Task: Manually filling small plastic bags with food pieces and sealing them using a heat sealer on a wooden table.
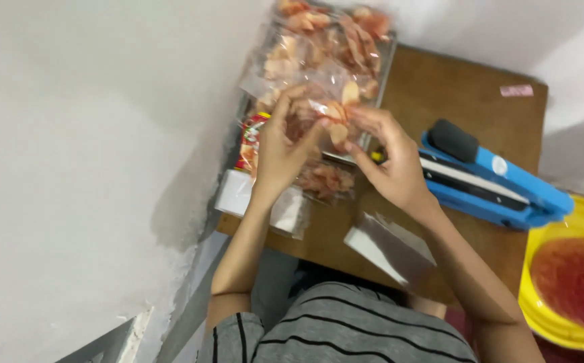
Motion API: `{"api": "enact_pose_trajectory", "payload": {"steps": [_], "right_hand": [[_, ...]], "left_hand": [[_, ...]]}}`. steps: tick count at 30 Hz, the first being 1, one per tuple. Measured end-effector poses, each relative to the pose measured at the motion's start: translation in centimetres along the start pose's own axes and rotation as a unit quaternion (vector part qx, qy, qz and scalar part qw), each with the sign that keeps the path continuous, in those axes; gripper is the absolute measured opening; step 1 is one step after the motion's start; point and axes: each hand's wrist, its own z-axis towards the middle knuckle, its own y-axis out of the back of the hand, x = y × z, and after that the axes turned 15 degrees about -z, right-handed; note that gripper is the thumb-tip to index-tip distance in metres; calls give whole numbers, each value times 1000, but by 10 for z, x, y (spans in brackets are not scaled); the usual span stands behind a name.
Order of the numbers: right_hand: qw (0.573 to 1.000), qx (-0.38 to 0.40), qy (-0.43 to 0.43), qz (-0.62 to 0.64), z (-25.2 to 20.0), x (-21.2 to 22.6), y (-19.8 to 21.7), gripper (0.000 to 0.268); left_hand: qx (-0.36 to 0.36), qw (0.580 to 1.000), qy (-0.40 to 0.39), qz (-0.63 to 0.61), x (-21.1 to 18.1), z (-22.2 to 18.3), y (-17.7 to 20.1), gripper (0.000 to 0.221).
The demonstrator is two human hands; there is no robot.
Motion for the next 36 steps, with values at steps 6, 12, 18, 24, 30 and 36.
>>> {"api": "enact_pose_trajectory", "payload": {"steps": [6,12,18,24,30,36], "right_hand": [[998,-20,52,-17,56,-1,-12,50],[995,-64,39,-64,79,-18,-28,42],[968,-87,42,-233,88,-39,-35,48],[928,110,-61,-352,81,-52,-20,70],[909,172,-72,-373,80,-10,-3,61],[889,223,-89,-390,62,-47,-6,67]], "left_hand": [[-77,996,-28,45,25,51,48,42],[-79,992,0,94,39,67,54,42],[-131,953,77,261,95,65,72,56],[-89,906,48,411,69,55,59,61],[-46,926,-60,370,34,36,26,47],[93,924,-91,359,79,19,-15,56]]}}
